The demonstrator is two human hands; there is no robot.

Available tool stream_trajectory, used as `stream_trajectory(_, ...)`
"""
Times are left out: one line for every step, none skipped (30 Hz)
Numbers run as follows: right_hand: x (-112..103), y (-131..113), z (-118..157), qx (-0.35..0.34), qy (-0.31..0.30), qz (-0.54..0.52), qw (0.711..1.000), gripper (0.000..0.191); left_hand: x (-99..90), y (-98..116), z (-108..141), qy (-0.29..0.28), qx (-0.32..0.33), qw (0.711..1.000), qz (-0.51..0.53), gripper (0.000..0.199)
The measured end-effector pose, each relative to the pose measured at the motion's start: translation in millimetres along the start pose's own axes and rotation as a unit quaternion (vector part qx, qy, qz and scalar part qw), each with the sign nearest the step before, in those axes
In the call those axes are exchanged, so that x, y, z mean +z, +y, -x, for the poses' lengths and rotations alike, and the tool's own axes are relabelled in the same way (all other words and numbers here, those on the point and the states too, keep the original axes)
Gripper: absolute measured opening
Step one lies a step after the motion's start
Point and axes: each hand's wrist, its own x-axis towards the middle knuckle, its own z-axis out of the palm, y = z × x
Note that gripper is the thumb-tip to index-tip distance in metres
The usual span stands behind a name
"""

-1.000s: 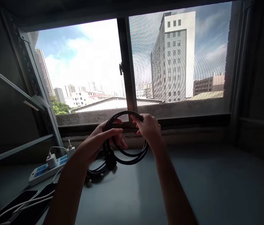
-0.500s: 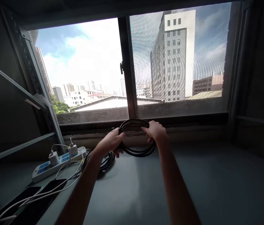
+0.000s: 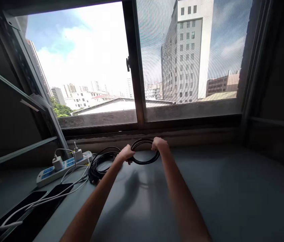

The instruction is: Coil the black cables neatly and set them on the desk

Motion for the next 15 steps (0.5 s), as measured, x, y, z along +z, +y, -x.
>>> stream_trajectory(2.8, -0.7, -2.5, 0.004, -0.004, 0.007, 1.000, 0.023, 1.9, -0.8, -0.4, 0.005, -0.009, 1.000, -0.017, 0.044)
stream_trajectory(6.0, -1.3, -5.3, 0.009, -0.008, 0.015, 1.000, 0.024, 3.9, -1.4, -0.5, 0.009, -0.019, 0.999, -0.035, 0.047)
stream_trajectory(9.7, -1.8, -8.3, 0.014, -0.010, 0.022, 1.000, 0.025, 6.1, -1.8, -0.5, 0.011, -0.028, 0.998, -0.053, 0.048)
stream_trajectory(13.8, -2.1, -11.6, 0.017, -0.012, 0.029, 0.999, 0.026, 8.5, -2.1, -0.5, 0.012, -0.033, 0.997, -0.068, 0.047)
stream_trajectory(18.2, -2.4, -15.0, 0.020, -0.013, 0.036, 0.999, 0.027, 11.2, -2.5, -0.5, 0.013, -0.039, 0.996, -0.082, 0.046)
stream_trajectory(22.8, -2.5, -18.6, 0.021, -0.012, 0.042, 0.999, 0.028, 14.0, -2.8, -0.5, 0.016, -0.043, 0.994, -0.097, 0.043)
stream_trajectory(27.4, -2.6, -22.3, 0.021, -0.010, 0.048, 0.999, 0.029, 17.0, -3.2, -0.6, 0.021, -0.047, 0.993, -0.111, 0.040)
stream_trajectory(32.0, -2.6, -26.0, 0.020, -0.008, 0.053, 0.998, 0.030, 19.8, -3.4, -0.7, 0.027, -0.050, 0.991, -0.124, 0.039)
stream_trajectory(36.2, -2.5, -29.6, 0.018, -0.006, 0.056, 0.998, 0.030, 22.5, -3.5, -0.7, 0.033, -0.051, 0.989, -0.136, 0.037)
stream_trajectory(40.0, -2.5, -32.9, 0.016, -0.004, 0.059, 0.998, 0.031, 24.8, -3.3, -0.6, 0.038, -0.052, 0.987, -0.147, 0.037)
stream_trajectory(43.1, -2.6, -35.8, 0.015, -0.002, 0.060, 0.998, 0.030, 26.6, -2.7, -0.3, 0.042, -0.051, 0.985, -0.157, 0.037)
stream_trajectory(45.4, -2.9, -38.0, 0.014, 0.000, 0.060, 0.998, 0.030, 27.9, -1.6, 0.3, 0.045, -0.050, 0.984, -0.165, 0.037)
stream_trajectory(46.7, -3.4, -39.5, 0.014, 0.003, 0.059, 0.998, 0.029, 28.5, -0.1, 1.3, 0.046, -0.049, 0.983, -0.173, 0.037)
stream_trajectory(47.0, -4.3, -40.0, 0.014, 0.008, 0.056, 0.998, 0.028, 28.5, 1.8, 2.6, 0.047, -0.048, 0.981, -0.180, 0.036)
stream_trajectory(46.2, -5.4, -39.4, 0.014, 0.014, 0.051, 0.998, 0.027, 27.9, 4.2, 4.3, 0.049, -0.046, 0.980, -0.186, 0.036)
